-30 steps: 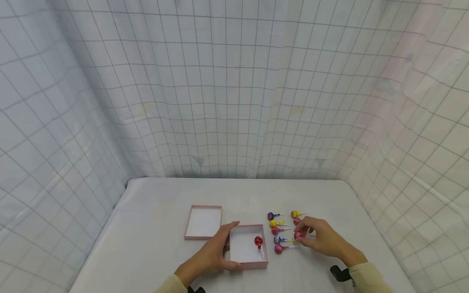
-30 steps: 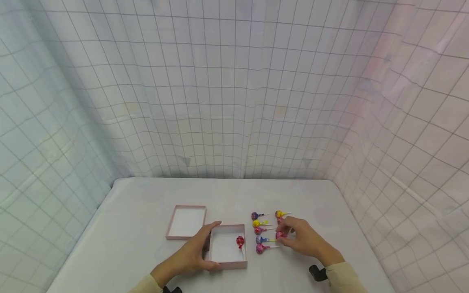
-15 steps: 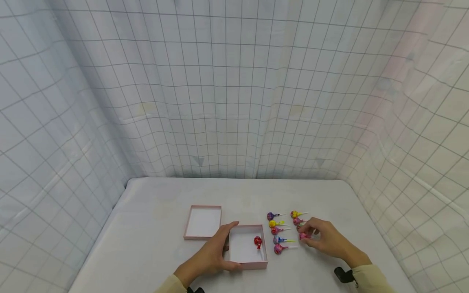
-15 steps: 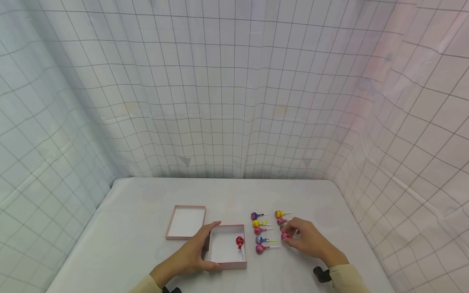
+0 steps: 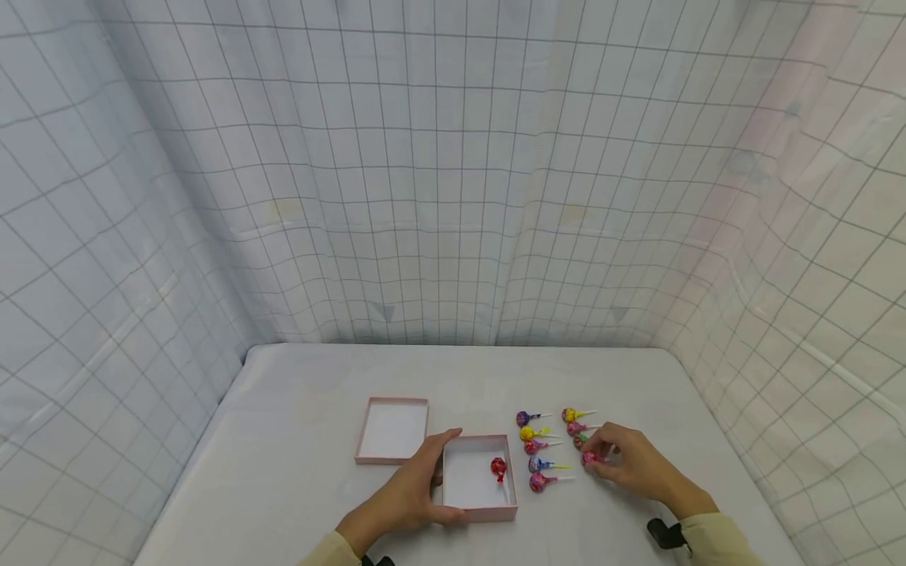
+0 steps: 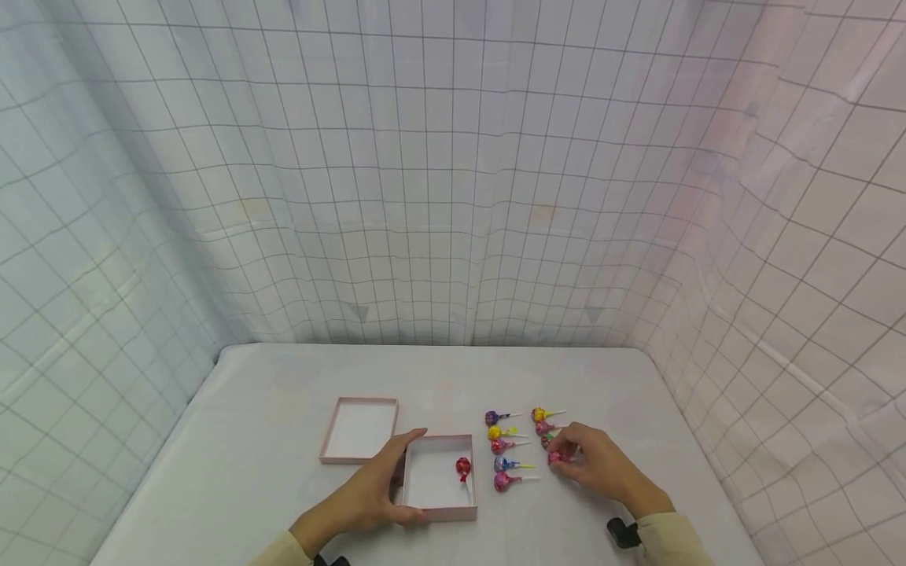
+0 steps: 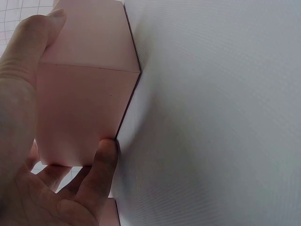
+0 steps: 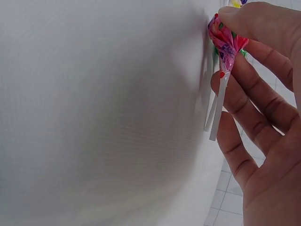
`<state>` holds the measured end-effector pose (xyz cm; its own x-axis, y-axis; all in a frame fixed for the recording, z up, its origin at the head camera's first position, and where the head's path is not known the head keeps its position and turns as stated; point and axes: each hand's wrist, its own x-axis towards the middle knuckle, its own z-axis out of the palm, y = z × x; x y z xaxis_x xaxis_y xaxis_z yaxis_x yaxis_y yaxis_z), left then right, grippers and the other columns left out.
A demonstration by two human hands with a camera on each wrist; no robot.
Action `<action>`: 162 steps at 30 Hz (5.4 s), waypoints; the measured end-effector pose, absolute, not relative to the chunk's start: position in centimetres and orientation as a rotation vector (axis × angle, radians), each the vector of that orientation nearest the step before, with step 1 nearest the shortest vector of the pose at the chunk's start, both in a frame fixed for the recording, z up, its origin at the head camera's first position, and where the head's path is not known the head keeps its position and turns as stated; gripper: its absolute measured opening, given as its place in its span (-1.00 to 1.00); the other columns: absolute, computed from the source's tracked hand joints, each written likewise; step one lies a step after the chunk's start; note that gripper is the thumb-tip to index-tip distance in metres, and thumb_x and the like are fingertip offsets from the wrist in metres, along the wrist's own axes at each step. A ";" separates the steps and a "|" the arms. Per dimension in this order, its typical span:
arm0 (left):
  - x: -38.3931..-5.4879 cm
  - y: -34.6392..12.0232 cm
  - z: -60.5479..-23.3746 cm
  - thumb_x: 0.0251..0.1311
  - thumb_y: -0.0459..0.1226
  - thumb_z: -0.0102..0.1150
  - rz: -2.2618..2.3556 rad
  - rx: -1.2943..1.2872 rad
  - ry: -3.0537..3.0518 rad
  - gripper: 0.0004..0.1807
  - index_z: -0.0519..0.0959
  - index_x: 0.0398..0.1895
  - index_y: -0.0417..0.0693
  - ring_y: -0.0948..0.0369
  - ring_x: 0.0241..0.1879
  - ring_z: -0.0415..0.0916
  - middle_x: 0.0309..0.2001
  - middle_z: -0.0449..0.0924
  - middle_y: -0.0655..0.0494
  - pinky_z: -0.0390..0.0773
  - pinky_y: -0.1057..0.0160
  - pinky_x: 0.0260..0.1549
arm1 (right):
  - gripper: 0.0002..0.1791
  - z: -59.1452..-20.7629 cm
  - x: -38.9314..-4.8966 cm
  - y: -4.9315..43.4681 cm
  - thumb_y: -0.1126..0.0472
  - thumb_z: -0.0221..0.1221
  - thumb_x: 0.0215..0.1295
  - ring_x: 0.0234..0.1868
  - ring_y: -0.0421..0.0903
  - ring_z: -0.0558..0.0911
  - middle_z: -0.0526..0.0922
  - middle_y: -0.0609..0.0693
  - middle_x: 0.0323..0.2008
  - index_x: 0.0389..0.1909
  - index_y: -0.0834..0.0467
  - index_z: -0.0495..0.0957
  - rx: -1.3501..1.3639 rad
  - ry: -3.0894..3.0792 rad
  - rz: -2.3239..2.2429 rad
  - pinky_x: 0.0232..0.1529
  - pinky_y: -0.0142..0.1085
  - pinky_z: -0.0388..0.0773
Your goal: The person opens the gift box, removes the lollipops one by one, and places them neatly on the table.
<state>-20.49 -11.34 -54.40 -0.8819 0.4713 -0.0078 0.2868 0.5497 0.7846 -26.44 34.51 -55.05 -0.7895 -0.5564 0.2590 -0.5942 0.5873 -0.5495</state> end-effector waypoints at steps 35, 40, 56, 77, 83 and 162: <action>-20.5 -11.2 -54.6 0.15 0.19 0.83 1.226 0.562 2.538 0.44 0.05 0.95 0.21 0.02 0.57 0.47 0.80 0.26 0.01 0.57 -0.21 0.62 | -0.62 -54.7 -26.8 33.7 0.31 0.69 0.28 -0.04 -0.21 0.75 0.81 -0.32 -0.05 -0.03 -0.11 0.80 0.920 -2.689 0.822 0.03 -0.17 0.77; -20.6 -11.2 -54.6 0.15 0.19 0.83 1.230 0.557 2.529 0.44 0.05 0.95 0.21 0.01 0.60 0.46 0.81 0.26 0.01 0.50 -0.32 0.66 | -0.66 -53.9 -26.6 32.6 0.28 0.69 0.30 -0.01 -0.25 0.77 0.82 -0.29 -0.03 0.00 -0.07 0.83 0.927 -2.684 0.783 0.07 -0.12 0.73; -20.6 -11.3 -54.8 0.14 0.17 0.84 1.241 0.578 2.535 0.44 0.06 0.94 0.18 0.05 0.54 0.47 0.80 0.27 0.03 0.61 -0.01 0.60 | -0.70 -51.0 -25.8 25.3 0.12 0.63 0.45 0.10 -0.17 0.75 0.84 -0.20 0.04 0.11 -0.05 0.82 1.258 -2.647 0.645 0.19 -0.08 0.82; -20.3 -11.5 -54.7 0.17 0.12 0.83 1.275 0.629 2.529 0.40 0.09 0.93 0.15 0.06 0.48 0.50 0.78 0.29 -0.01 0.68 0.33 0.38 | -0.72 -49.6 -26.4 18.5 -0.18 0.52 0.55 -0.02 -0.23 0.63 0.88 -0.25 -0.04 0.06 -0.12 0.87 1.497 -2.672 0.178 0.14 -0.19 0.68; -20.3 -11.6 -54.8 0.17 0.08 0.84 1.291 0.627 2.512 0.39 0.10 0.93 0.14 0.06 0.46 0.51 0.77 0.30 -0.02 0.71 0.37 0.33 | -0.74 -49.1 -26.3 17.0 -0.23 0.59 0.43 -0.20 -0.29 0.39 0.88 -0.35 -0.26 -0.10 -0.16 0.91 1.474 -2.713 0.014 -0.07 -0.32 0.28; -20.6 -11.4 -55.1 0.20 0.22 0.77 1.238 0.640 2.582 0.39 0.09 0.94 0.11 0.09 0.57 0.47 0.79 0.30 0.07 0.61 0.17 0.56 | -0.86 -49.1 -27.7 14.2 0.30 0.53 0.54 -0.16 -0.41 0.63 0.77 -0.13 -0.06 0.01 0.05 0.85 1.843 -2.804 0.637 -0.07 -0.67 0.58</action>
<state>-20.62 -11.44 -55.12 -0.8844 0.4668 0.0012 0.2933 0.5537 0.7793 -27.66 14.20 -49.08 -0.3910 -0.9201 -0.0244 -0.8191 0.3599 -0.4467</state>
